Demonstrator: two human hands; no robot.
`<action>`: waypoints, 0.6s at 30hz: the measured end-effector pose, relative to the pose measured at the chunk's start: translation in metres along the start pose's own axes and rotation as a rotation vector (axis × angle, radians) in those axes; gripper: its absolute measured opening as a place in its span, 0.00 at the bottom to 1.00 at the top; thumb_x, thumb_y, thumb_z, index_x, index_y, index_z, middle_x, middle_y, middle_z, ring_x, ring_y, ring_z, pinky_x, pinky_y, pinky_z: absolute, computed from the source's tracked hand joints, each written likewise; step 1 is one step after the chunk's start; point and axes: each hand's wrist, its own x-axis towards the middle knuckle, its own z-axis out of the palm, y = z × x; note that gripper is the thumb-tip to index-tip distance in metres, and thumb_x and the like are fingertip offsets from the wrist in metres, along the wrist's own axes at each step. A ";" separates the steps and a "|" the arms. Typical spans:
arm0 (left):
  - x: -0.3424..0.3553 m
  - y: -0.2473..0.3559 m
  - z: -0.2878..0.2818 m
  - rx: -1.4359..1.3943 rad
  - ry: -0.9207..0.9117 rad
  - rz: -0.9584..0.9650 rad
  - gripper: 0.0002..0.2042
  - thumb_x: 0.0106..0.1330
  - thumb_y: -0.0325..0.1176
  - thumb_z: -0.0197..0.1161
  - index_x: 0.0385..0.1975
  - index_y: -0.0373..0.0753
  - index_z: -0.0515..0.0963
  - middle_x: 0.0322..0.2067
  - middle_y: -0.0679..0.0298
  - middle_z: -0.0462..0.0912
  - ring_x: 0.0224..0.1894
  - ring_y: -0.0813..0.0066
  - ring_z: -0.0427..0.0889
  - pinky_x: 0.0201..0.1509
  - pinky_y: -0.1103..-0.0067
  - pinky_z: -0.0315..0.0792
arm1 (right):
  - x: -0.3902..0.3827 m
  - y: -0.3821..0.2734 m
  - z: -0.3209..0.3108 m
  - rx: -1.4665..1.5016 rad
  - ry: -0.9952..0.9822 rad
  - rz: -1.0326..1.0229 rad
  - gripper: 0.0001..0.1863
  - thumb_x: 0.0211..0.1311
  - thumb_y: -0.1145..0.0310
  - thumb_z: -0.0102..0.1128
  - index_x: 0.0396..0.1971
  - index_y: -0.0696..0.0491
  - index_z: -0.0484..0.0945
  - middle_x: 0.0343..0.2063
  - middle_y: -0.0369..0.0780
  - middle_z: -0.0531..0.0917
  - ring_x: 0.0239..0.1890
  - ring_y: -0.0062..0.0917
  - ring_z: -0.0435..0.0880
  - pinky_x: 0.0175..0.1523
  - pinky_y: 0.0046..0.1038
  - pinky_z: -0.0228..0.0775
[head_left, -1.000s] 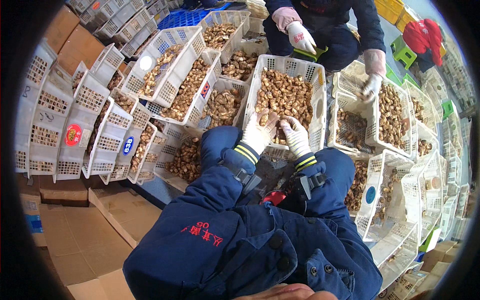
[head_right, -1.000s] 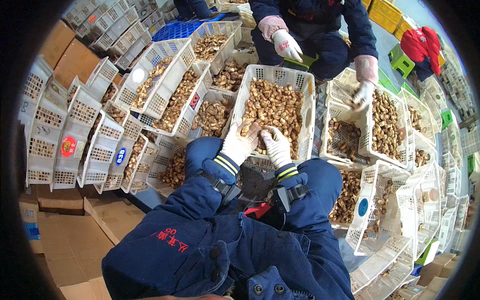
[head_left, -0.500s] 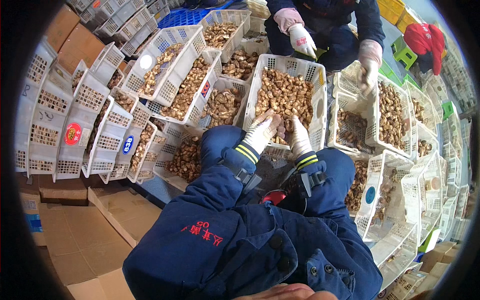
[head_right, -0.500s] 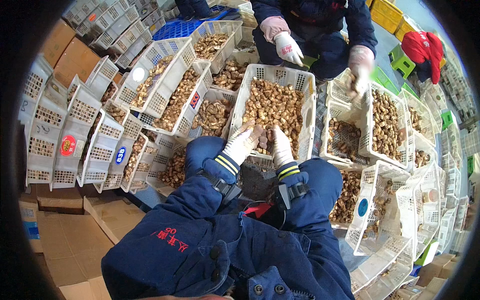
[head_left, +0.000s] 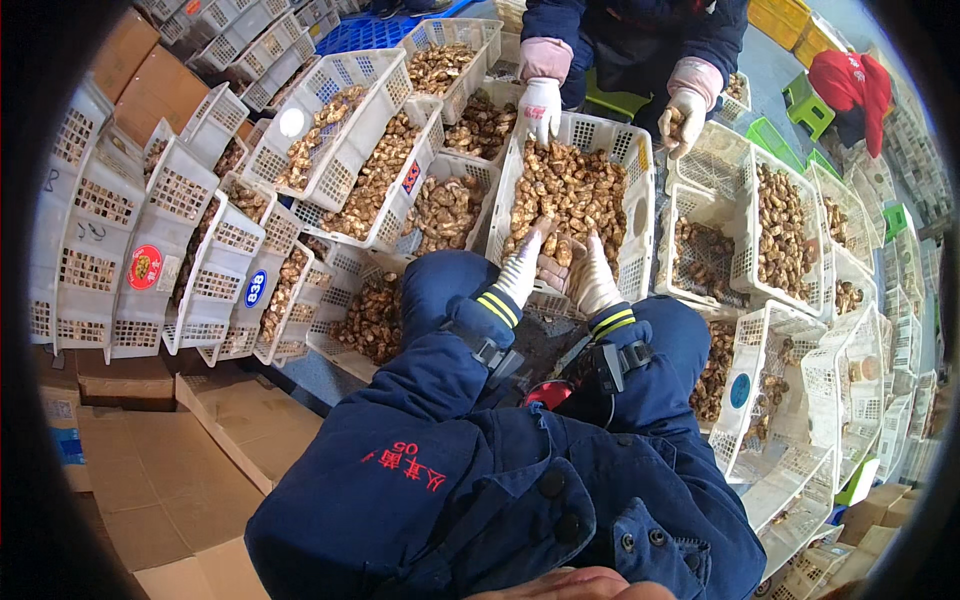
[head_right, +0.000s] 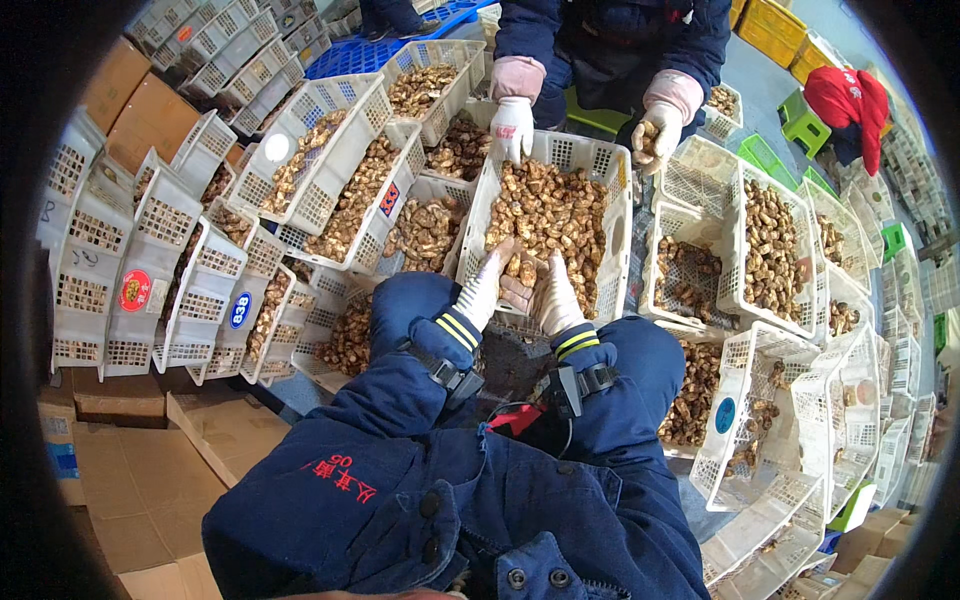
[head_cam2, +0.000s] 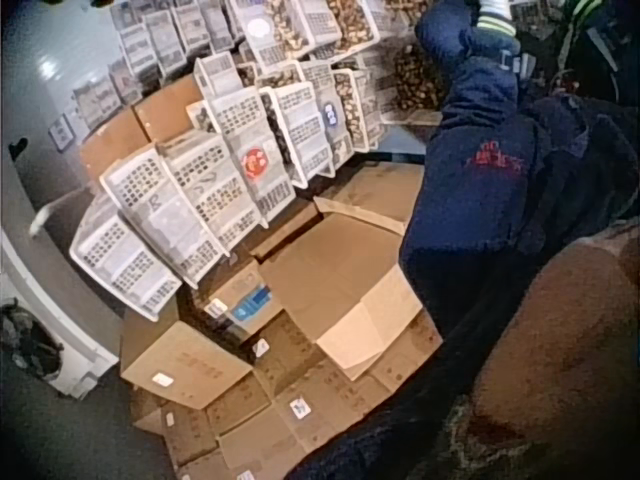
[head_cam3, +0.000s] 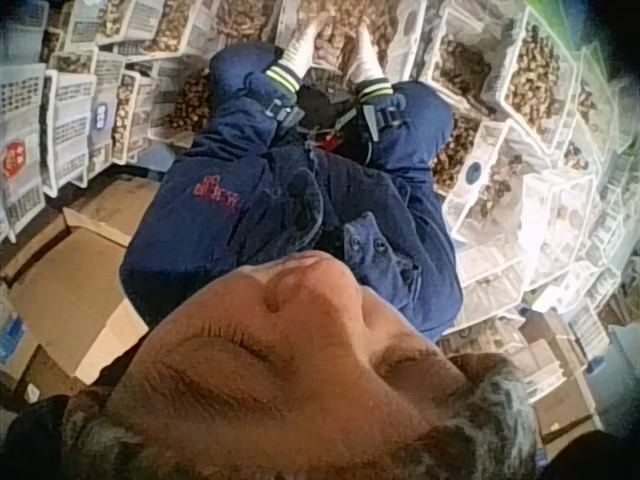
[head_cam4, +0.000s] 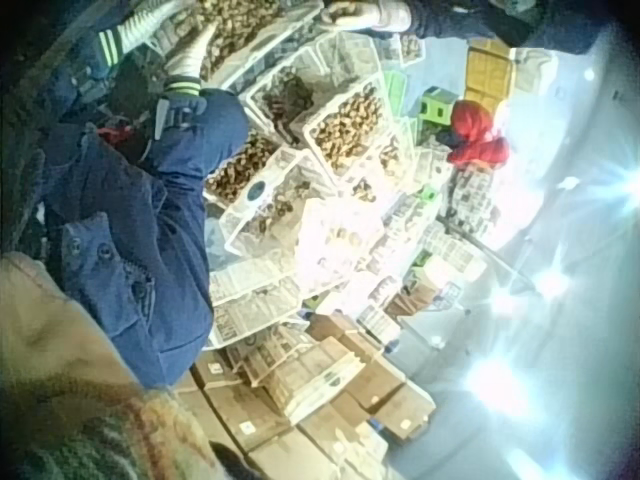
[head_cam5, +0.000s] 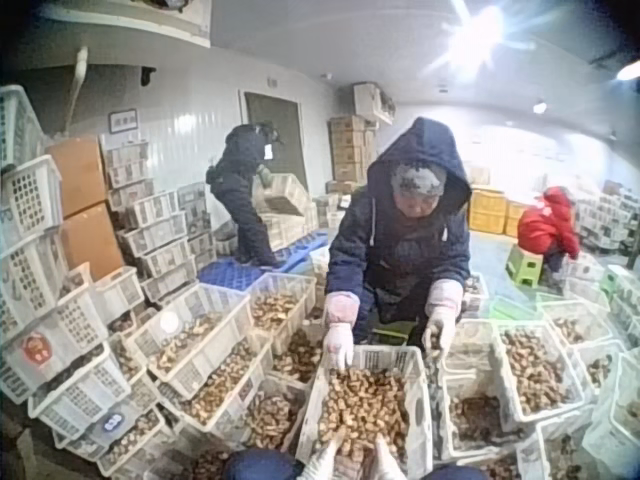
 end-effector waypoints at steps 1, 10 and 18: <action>0.004 -0.003 -0.006 -0.025 0.059 -0.009 0.26 0.68 0.51 0.43 0.60 0.42 0.62 0.51 0.65 0.71 0.42 0.77 0.68 0.47 0.80 0.63 | 0.000 0.001 0.002 -0.003 -0.006 0.006 0.38 0.56 0.35 0.46 0.56 0.51 0.63 0.45 0.47 0.74 0.42 0.35 0.80 0.45 0.36 0.76; 0.017 -0.040 -0.030 -0.522 -0.072 -0.177 0.15 0.65 0.31 0.52 0.52 0.43 0.71 0.44 0.61 0.76 0.47 0.66 0.75 0.52 0.72 0.71 | -0.016 -0.002 -0.010 -1.174 -0.108 -0.363 0.22 0.62 0.65 0.56 0.54 0.57 0.69 0.38 0.34 0.79 0.39 0.17 0.76 0.45 0.21 0.70; 0.010 -0.024 -0.016 -0.672 -0.001 -0.269 0.08 0.64 0.29 0.55 0.41 0.40 0.75 0.41 0.58 0.79 0.45 0.61 0.78 0.52 0.65 0.74 | -0.090 -0.151 -0.003 -0.029 0.269 -0.935 0.35 0.57 0.45 0.55 0.55 0.57 0.64 0.51 0.48 0.73 0.50 0.31 0.76 0.53 0.30 0.71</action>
